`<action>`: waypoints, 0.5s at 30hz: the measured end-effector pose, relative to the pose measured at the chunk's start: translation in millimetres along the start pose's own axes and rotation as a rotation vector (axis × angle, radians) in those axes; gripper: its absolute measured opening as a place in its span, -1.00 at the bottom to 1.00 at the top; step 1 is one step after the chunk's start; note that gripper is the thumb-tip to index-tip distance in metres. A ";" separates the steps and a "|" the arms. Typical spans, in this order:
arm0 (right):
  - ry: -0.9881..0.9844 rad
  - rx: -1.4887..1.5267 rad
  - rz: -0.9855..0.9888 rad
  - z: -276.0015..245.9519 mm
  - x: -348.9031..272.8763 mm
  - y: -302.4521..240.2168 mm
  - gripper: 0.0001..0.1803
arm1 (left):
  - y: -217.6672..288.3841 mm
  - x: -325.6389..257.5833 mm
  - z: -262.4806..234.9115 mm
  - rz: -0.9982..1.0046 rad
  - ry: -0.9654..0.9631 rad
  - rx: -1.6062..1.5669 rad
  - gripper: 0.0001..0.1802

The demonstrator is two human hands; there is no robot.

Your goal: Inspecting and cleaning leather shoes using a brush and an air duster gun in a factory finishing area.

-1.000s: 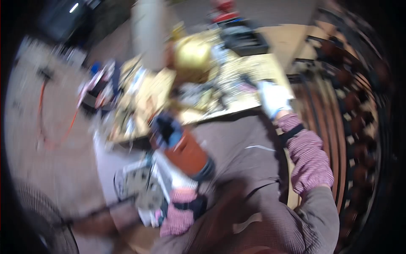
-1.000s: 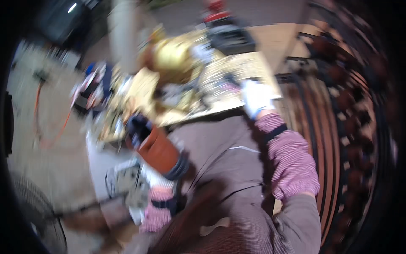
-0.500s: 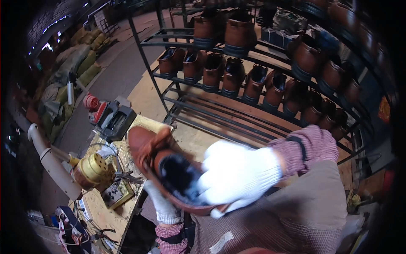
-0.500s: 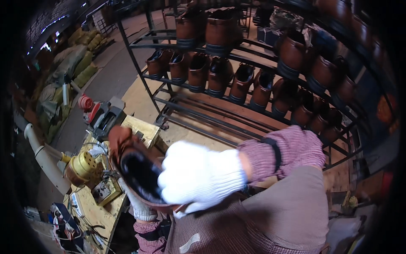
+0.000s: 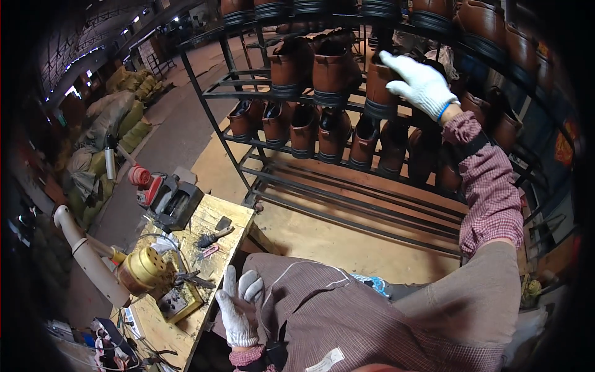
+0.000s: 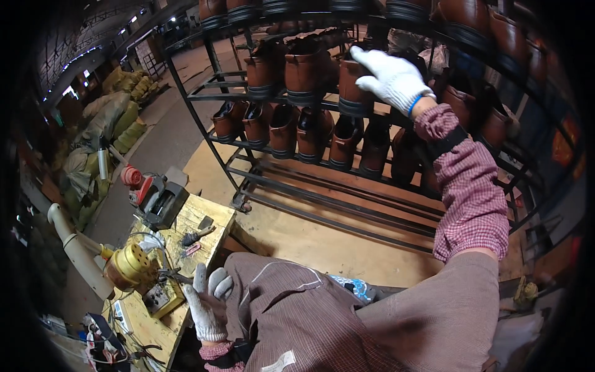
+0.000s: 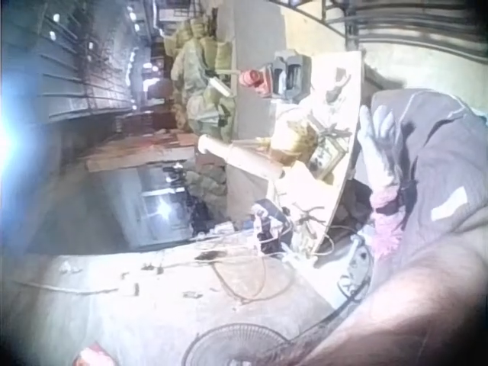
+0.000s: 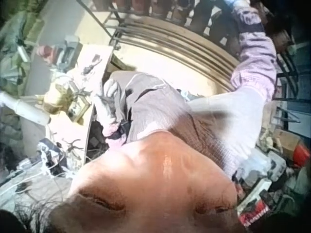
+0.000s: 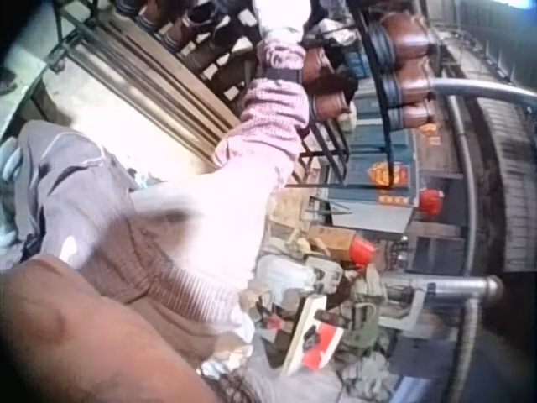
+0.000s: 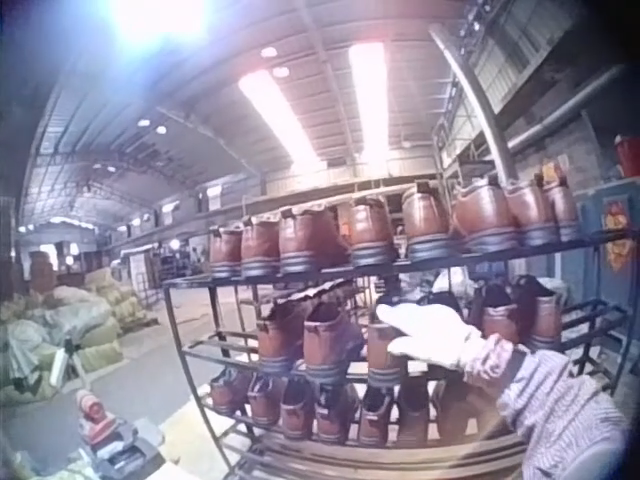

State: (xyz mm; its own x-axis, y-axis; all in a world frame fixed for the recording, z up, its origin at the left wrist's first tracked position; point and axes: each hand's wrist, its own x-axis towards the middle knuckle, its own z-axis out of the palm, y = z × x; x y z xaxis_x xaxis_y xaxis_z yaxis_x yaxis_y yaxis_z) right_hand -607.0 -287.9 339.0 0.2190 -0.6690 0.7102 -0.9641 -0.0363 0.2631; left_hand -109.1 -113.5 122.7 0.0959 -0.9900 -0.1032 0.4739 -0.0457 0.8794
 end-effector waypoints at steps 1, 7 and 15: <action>0.011 -0.054 0.019 -10.2 2.9 0.8 -0.43 | -6.5 -0.4 -10.0 0.040 0.061 -0.029 0.03; -0.229 0.091 0.446 -21.5 -32.6 54.3 -0.40 | -22.8 -9.7 -54.9 -0.038 0.200 -0.237 -0.05; -0.350 0.346 -0.226 -100.4 -53.3 -202.5 -0.65 | -38.3 -16.7 -43.2 -0.074 0.097 -0.160 -0.13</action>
State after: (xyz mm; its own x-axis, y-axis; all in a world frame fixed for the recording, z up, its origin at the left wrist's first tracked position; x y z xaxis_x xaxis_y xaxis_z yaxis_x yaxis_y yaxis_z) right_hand -408.3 -170.3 313.4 0.4204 -0.8213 0.3857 -0.9048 -0.4109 0.1114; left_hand -91.0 -89.4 70.7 0.1363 -0.9669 -0.2157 0.6150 -0.0881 0.7836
